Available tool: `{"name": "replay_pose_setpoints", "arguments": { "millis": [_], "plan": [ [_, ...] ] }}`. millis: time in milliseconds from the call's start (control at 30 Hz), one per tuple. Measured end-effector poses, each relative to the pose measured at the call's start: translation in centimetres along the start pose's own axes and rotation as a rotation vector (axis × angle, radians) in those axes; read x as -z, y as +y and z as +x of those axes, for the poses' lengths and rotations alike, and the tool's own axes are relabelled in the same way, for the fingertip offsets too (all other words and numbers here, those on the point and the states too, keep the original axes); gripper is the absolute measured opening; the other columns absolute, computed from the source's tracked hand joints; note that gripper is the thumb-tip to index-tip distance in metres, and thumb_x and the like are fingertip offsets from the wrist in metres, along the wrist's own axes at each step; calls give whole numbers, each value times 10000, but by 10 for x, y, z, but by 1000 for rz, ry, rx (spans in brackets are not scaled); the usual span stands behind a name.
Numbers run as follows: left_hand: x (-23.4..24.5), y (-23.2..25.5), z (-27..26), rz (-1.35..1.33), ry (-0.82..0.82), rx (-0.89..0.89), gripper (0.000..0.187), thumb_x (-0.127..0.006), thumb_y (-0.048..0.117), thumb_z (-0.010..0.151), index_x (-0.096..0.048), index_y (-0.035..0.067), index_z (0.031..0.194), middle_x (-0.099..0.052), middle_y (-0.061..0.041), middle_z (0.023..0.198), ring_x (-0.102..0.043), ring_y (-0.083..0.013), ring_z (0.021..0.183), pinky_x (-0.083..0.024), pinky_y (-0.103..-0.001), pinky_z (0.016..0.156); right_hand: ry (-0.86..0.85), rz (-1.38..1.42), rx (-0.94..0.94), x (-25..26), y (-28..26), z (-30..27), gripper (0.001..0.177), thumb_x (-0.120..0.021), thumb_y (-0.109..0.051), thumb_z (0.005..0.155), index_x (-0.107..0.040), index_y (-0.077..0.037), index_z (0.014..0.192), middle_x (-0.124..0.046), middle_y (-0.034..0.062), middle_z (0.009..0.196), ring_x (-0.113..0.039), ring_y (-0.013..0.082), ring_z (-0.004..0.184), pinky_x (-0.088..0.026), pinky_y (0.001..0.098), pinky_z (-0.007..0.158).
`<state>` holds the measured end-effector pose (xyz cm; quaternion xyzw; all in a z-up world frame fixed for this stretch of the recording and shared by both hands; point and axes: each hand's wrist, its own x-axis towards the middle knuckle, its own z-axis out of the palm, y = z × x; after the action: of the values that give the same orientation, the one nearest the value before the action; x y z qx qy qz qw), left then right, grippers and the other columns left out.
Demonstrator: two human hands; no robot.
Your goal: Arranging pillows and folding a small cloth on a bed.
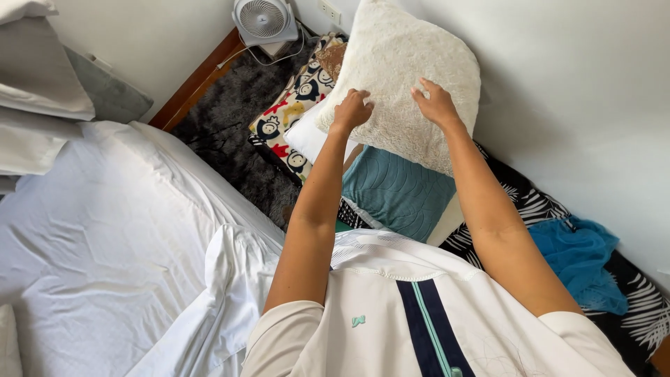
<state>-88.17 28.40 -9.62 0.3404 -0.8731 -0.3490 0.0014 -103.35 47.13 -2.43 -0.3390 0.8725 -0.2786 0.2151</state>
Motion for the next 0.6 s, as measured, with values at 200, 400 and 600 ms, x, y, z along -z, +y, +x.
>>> {"name": "replay_pose_setpoints", "arguments": {
  "millis": [200,400,600],
  "plan": [
    [62,14,-27,-430,14,-27,816,-379,667,967,-332,122,1572,-347,-150,1620,-349,-344,1474,-316,-528,1130,-63,230,-31,34,-93,-20,848,-276,-683,983,-346,-76,1571,-353,165,1624,-335,335,1497,-259,476,1213],
    [125,31,-46,-856,165,-209,991,-400,689,955,-88,25,1621,-71,-240,1703,-205,-391,1567,-218,-558,1249,-83,452,110,53,-154,-13,1110,-158,-890,793,-356,-105,1552,-445,258,1533,-447,417,1387,-375,578,1122],
    [179,7,-60,-986,433,-478,843,-426,694,1049,-110,221,1671,-48,-117,1766,-93,-334,1653,-141,-540,1347,-3,643,257,62,-205,6,931,-277,-769,857,-444,-91,1473,-531,221,1507,-541,385,1384,-446,544,1074]
  ]
}}
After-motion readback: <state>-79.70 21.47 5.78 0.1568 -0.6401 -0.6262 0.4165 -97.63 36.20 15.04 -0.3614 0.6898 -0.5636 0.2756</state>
